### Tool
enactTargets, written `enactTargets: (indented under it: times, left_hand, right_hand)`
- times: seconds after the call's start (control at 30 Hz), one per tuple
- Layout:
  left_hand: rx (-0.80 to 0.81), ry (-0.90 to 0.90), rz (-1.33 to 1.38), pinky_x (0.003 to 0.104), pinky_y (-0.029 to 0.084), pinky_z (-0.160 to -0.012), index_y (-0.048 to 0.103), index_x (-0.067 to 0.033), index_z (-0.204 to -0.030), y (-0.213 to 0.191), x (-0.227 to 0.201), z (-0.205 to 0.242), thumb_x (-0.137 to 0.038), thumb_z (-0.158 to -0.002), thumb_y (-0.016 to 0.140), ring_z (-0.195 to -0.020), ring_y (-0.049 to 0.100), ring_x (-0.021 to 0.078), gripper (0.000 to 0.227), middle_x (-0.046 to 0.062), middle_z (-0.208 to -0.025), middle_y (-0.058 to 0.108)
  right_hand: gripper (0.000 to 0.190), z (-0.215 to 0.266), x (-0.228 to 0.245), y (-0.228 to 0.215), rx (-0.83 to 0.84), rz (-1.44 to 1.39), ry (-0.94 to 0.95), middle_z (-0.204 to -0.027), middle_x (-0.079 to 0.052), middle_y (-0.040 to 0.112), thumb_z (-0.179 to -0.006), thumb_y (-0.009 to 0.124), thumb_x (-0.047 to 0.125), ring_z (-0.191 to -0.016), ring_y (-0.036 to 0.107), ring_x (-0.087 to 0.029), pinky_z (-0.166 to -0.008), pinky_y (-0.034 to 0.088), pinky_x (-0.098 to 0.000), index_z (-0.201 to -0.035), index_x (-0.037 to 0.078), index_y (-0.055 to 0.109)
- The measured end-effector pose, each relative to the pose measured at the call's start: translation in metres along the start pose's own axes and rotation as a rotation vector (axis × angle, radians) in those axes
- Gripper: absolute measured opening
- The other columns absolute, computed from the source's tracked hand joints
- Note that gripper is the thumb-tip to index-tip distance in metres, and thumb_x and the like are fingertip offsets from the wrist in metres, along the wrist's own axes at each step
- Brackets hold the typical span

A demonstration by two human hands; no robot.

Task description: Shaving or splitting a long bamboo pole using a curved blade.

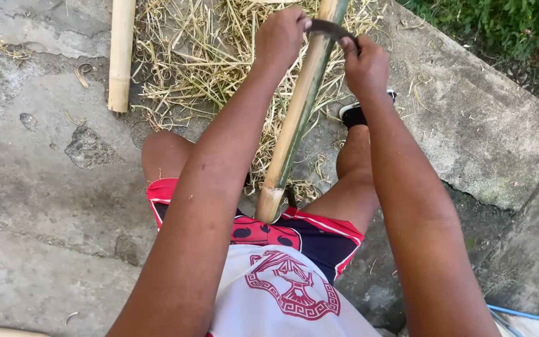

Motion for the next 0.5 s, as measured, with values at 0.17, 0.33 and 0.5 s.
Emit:
enactTargets:
  times: [0.17,0.33,0.5]
  left_hand:
    - [-0.258,0.188,0.012,0.036,0.043,-0.052,0.076,-0.0187,-0.084,-0.013,-0.008,-0.006,-0.035,-0.092,0.070,-0.059,0.057,0.0138,0.019,0.000,-0.067,0.067]
    - [-0.033,0.006,-0.027,0.036,0.045,-0.053,0.076,-0.0223,-0.087,-0.009,0.003,0.011,-0.039,-0.094,0.068,-0.058,0.061,0.0151,0.020,0.000,-0.066,0.069]
    - [-0.005,-0.015,0.026,0.035,0.043,-0.051,0.077,-0.0247,-0.092,-0.017,0.004,0.042,-0.038,-0.093,0.067,-0.054,0.059,0.0135,0.017,-0.003,-0.064,0.068]
  right_hand:
    - [0.043,-0.003,0.003,-0.003,-0.073,0.015,-0.105,-0.061,-0.007,0.059,-0.109,0.065,0.040,-0.049,0.053,-0.020,-0.046,0.037,-0.0413,-0.084,0.005,0.065]
    - [0.043,0.014,0.001,0.006,-0.030,0.037,-0.025,-0.060,-0.005,0.060,-0.108,0.063,0.042,-0.047,0.052,-0.021,-0.044,0.036,-0.0432,-0.081,0.008,0.065]
    - [0.045,0.048,0.012,0.004,-0.093,0.168,-0.090,-0.065,-0.015,0.064,-0.107,0.066,0.044,-0.056,0.060,-0.036,-0.050,0.042,-0.0488,-0.083,0.006,0.064]
Point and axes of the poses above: each hand's wrist, its own z-axis away from the middle knuckle, its own y-axis out of the palm, x = y × z, the point moved 6 cm from there along -z, towards the middle knuckle
